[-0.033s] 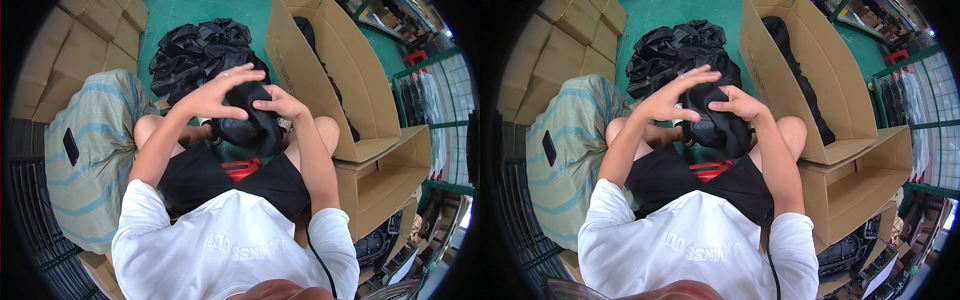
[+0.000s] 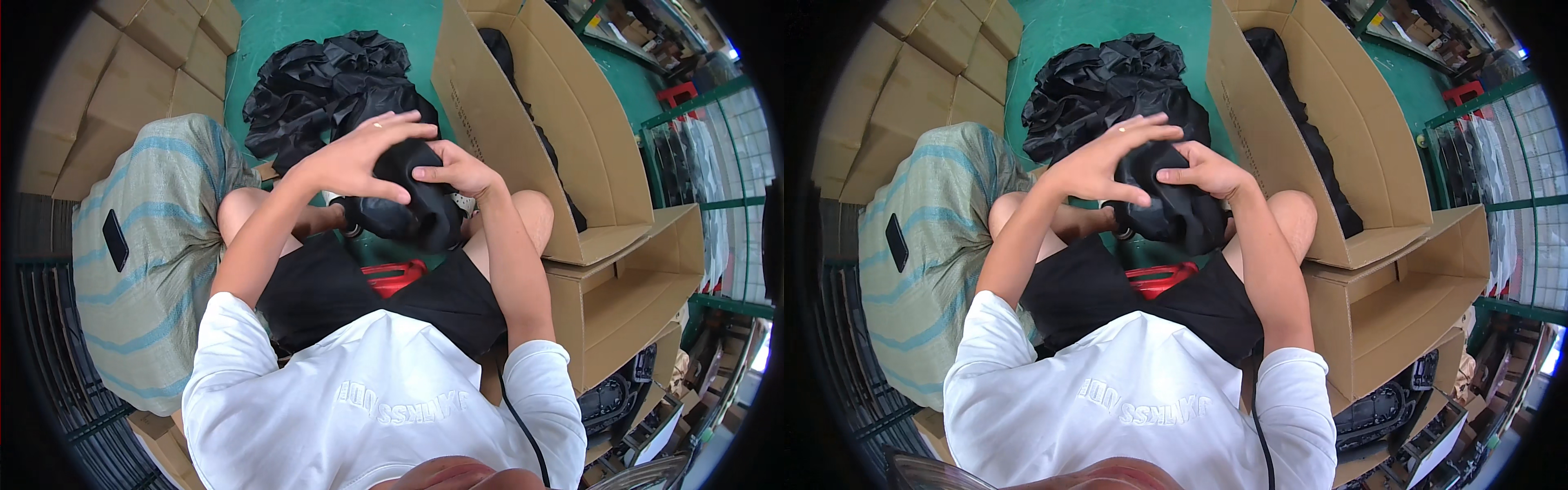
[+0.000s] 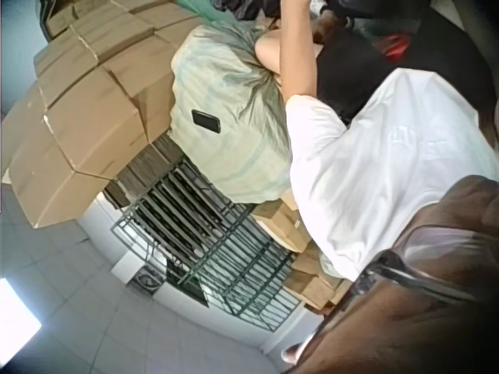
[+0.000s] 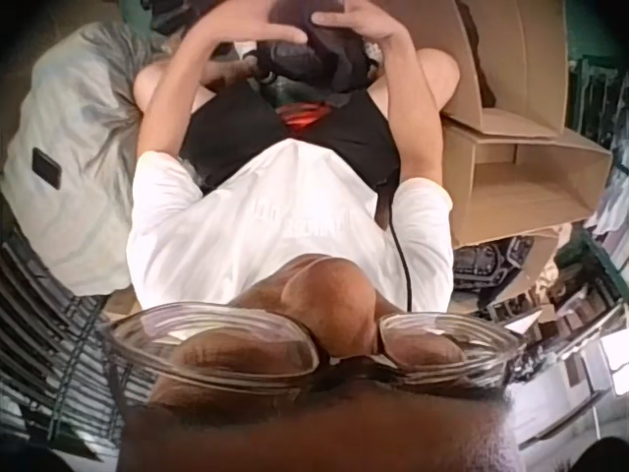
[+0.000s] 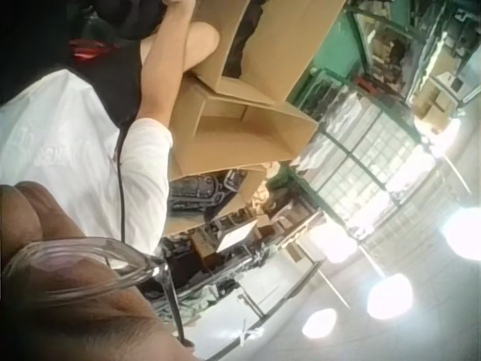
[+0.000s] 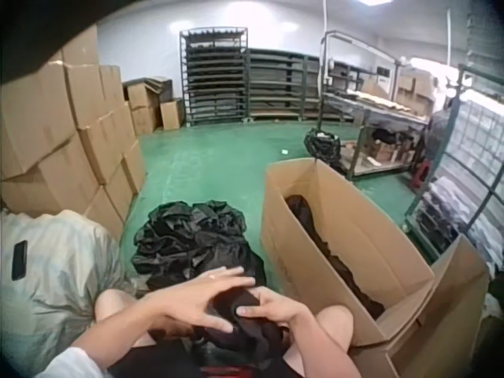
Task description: Organizing and placing black protective covers into cardboard boxes in a warehouse.
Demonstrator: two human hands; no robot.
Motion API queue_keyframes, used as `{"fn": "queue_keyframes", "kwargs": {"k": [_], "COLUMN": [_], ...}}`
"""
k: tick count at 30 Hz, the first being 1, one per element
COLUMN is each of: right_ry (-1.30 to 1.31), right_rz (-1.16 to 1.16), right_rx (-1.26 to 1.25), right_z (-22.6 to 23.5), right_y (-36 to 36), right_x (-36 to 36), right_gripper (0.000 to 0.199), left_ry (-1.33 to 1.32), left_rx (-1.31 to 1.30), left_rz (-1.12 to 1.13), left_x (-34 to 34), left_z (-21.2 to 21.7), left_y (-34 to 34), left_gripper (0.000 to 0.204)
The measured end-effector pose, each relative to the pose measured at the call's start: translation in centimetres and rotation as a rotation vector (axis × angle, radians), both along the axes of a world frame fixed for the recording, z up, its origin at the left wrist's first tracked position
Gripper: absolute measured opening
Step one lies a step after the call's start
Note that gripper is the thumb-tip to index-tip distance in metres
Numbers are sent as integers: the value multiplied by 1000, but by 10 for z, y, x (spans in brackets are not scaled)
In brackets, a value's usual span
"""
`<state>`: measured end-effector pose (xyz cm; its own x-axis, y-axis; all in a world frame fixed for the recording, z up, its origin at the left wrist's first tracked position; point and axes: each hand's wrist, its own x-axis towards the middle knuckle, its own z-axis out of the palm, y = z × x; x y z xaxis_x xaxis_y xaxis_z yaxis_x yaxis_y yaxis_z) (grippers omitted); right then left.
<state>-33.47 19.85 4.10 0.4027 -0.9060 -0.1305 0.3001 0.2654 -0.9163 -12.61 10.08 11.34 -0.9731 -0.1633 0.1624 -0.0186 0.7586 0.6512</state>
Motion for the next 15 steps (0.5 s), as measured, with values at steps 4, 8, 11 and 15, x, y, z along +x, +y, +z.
{"fn": "queue_keyframes", "kwargs": {"k": [4, 8, 11, 15], "right_ry": [-11, 29, 124, 345], "right_rz": [77, 119, 105, 76], "right_rx": [-59, -93, -156, -225], "right_z": [-12, 4, 11, 16], "right_y": [0, -3, -8, -5], "right_x": [-2, -8, -20, -41], "right_gripper": [31, 37, 44, 41], "left_ry": [-115, -299, -281, 11], "left_rx": [127, 15, -75, 36], "left_rz": [76, 50, 27, 69], "left_x": [-14, -17, -17, -4], "left_z": [-7, 10, 28, 58], "left_y": [-2, -14, -25, -36], "left_gripper": [89, 51, 37, 36]}}
